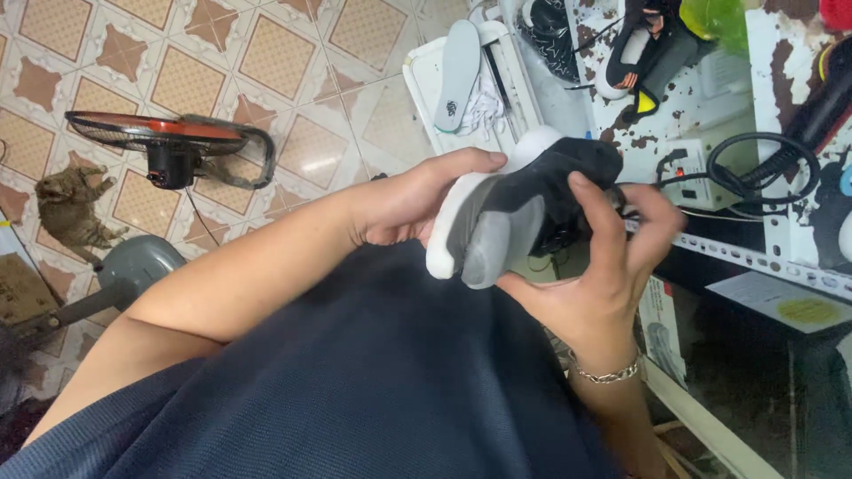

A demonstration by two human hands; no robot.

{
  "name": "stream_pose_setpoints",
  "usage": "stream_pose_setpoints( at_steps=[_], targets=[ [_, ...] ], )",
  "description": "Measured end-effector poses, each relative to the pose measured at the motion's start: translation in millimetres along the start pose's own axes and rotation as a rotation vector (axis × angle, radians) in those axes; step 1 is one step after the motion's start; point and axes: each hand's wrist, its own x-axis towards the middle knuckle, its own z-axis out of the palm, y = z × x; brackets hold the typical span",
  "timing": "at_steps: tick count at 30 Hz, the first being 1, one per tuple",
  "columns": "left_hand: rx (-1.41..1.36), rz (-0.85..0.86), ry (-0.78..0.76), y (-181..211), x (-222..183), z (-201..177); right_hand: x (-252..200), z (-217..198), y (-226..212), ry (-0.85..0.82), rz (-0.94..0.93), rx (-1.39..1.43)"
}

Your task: The person is using a hair dryer to heat up the sole of a shoe and then pressing the upper part of the shoe onto the sole to glue them together.

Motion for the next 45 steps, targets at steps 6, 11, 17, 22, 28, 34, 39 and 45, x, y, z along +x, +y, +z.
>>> stream_pose_setpoints(
  at_steps=[6,11,17,22,28,34,39,45],
  targets=[
    [0.175,0.003,-0.036,4,1,2,16,8,3,0.088,-0.365,-0.113],
    [0.282,0.031,-0.161,-1,-4,-12,13,20,17,0.012,-0.421,-0.017],
    [0.636,0.581,-0.318,-9,-24,-1,13,17,19,0.162,-0.319,0.204],
    [0.917,1.255,0.037,-16,-17,14,-3,16,14,0.183,-0.153,0.271],
    [0.574,1.274,0.004,-7,-23,39,4,13,-7,0.217,-0.140,0.375],
    [0.604,1.265,0.058,-10,-36,47,2,7,-11,0.203,-0.184,0.432],
    [0.628,1.247,0.077,-9,-43,55,9,-11,-23,0.189,-0.202,0.452],
    [0.662,1.253,0.069,-10,-45,57,18,-24,-33,0.127,-0.239,0.392]
  ],
)
